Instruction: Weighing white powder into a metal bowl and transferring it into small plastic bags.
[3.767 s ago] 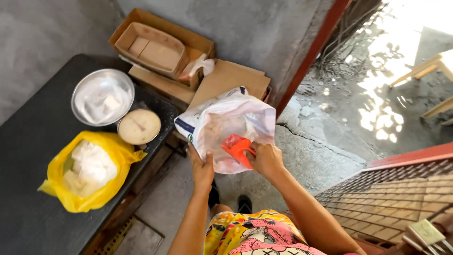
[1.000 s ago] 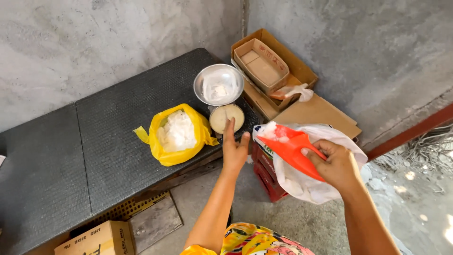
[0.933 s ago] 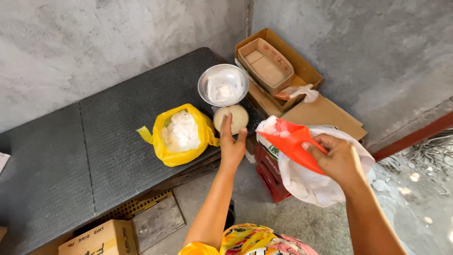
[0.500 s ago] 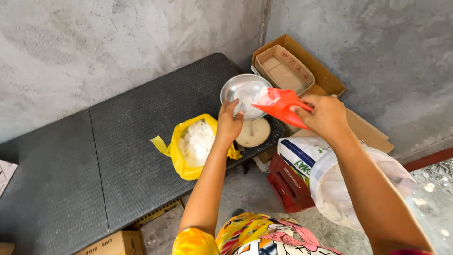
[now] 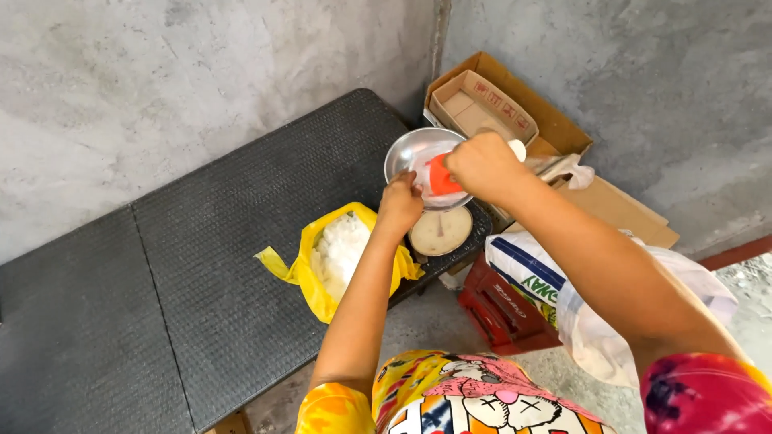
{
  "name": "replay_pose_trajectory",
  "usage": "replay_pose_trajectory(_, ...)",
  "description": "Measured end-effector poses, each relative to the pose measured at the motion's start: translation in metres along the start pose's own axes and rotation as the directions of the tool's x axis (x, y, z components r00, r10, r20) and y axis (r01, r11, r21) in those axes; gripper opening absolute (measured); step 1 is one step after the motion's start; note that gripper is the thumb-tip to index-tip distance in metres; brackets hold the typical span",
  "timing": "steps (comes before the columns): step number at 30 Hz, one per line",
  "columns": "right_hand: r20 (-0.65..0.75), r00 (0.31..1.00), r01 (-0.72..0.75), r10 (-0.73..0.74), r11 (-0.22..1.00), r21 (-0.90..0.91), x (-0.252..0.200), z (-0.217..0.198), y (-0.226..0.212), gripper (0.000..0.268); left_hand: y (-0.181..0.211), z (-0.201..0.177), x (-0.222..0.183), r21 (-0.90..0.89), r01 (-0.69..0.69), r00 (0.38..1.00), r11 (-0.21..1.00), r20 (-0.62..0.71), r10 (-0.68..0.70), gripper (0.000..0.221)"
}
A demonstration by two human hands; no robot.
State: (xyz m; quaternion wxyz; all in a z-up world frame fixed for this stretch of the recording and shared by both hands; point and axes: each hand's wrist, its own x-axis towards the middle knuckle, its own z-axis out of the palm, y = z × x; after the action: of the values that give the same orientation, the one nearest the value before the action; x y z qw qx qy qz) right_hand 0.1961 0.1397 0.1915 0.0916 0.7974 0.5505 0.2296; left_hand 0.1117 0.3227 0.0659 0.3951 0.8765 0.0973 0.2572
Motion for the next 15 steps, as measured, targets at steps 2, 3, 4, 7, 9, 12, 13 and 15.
replay_pose_trajectory(2,0.015,1.0,-0.025,0.026,0.999,-0.039,0.002,-0.01,-0.001,0.011,-0.005,0.002,-0.001,-0.008,-0.008,1.0,1.0,0.008,0.008,0.037)
replay_pose_trajectory(3,0.022,0.999,-0.045,0.047,0.996,-0.078,0.003,-0.015,-0.001,0.013,-0.006,0.003,-0.002,-0.011,-0.015,1.0,1.0,0.009,0.016,0.037)
replay_pose_trajectory(4,0.025,0.998,-0.047,0.049,0.996,-0.079,-0.003,-0.027,-0.002,0.013,-0.006,0.003,-0.004,-0.014,-0.016,1.0,1.0,0.011,0.016,0.037)
replay_pose_trajectory(7,-0.049,0.986,-0.153,0.16,0.98,0.124,-0.017,-0.06,-0.002,0.022,0.0,0.0,-0.007,-0.019,-0.021,0.999,1.0,0.026,0.021,0.04)
replay_pose_trajectory(9,-0.004,0.954,-0.296,0.3,0.941,0.166,-0.032,-0.076,-0.004,0.026,0.008,-0.003,-0.013,-0.034,0.003,0.999,0.999,0.037,-0.002,0.045)
replay_pose_trajectory(12,-0.001,0.894,-0.431,0.447,0.862,0.267,-0.066,-0.064,-0.003,0.033,0.037,-0.016,-0.029,-0.044,0.025,1.0,0.999,0.012,-0.024,0.052)
replay_pose_trajectory(13,0.011,0.891,-0.439,0.453,0.857,0.27,-0.08,-0.065,-0.004,0.033,0.047,-0.019,-0.038,-0.044,0.03,0.999,0.999,0.025,-0.029,0.052)
replay_pose_trajectory(15,-0.046,0.841,-0.483,0.539,0.786,0.386,-0.108,-0.069,-0.006,0.028,0.07,-0.027,-0.054,-0.019,0.031,0.998,0.999,-0.047,-0.032,0.058)
